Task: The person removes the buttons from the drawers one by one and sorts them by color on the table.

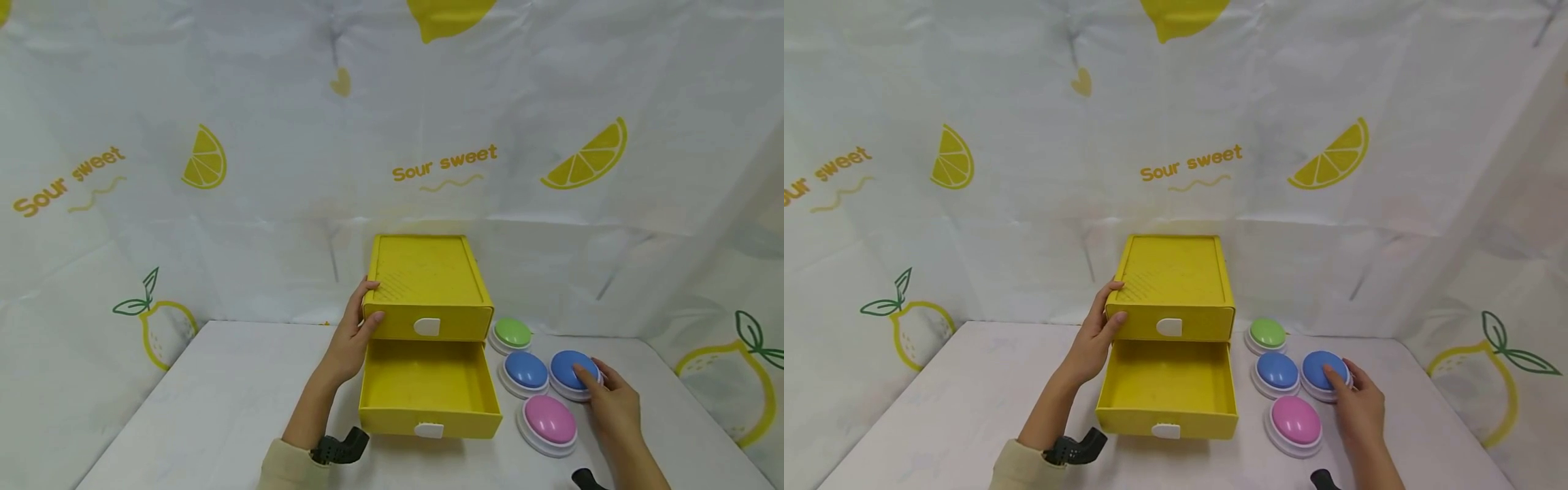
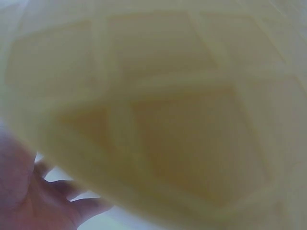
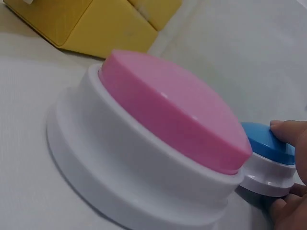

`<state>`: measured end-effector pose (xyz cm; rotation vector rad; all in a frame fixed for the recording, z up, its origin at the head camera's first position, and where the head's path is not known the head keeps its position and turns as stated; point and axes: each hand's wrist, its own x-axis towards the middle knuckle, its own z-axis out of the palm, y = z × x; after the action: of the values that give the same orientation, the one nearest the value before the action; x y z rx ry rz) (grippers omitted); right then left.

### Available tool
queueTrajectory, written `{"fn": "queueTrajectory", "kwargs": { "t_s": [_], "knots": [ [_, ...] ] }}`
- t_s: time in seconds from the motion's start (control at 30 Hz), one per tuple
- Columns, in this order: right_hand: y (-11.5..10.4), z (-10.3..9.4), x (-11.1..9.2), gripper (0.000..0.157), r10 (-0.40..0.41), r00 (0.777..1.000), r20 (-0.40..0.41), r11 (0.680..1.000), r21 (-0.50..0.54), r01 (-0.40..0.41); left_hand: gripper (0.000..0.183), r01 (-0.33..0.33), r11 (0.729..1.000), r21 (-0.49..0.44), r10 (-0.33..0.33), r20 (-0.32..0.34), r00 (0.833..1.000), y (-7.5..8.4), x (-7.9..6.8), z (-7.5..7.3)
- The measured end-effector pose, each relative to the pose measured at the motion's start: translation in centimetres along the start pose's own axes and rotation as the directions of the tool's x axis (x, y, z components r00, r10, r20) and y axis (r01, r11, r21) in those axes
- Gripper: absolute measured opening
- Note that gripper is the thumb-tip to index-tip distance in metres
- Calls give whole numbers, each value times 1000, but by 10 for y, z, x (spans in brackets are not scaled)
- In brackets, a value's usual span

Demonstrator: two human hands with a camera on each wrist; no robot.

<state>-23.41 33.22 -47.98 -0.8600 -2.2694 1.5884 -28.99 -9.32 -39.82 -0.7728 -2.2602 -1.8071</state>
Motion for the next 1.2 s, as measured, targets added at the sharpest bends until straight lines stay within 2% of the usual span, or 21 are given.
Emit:
{"fn": "queueTrajectory", "kwargs": {
  "t_s": [0.13, 0.37, 0.5, 0.83, 1.2],
  "knots": [
    [1, -1, -1, 79, -38, 999, -37, 994, -100, 34, 44, 1, 1000, -1, -1, 2, 1000, -1, 0, 0],
    [10, 7, 2, 72, -129, 983, -133, 982, -155, 108, 44, 11, 1000, 5, -11, 4, 1000, -1, -1, -1],
    [12, 11, -1, 68, -153, 972, -179, 977, -178, 121, 44, 12, 1000, 8, -12, 5, 1000, -1, -2, -2],
    [13, 6, -18, 77, -191, 966, -175, 964, -218, 151, 46, 0, 1000, -7, 0, 7, 1000, 0, -2, 0],
    [14, 11, -6, 78, -211, 967, -143, 952, -254, 170, 46, 10, 1000, 4, -10, 7, 1000, -2, -1, 0]
  ]
}}
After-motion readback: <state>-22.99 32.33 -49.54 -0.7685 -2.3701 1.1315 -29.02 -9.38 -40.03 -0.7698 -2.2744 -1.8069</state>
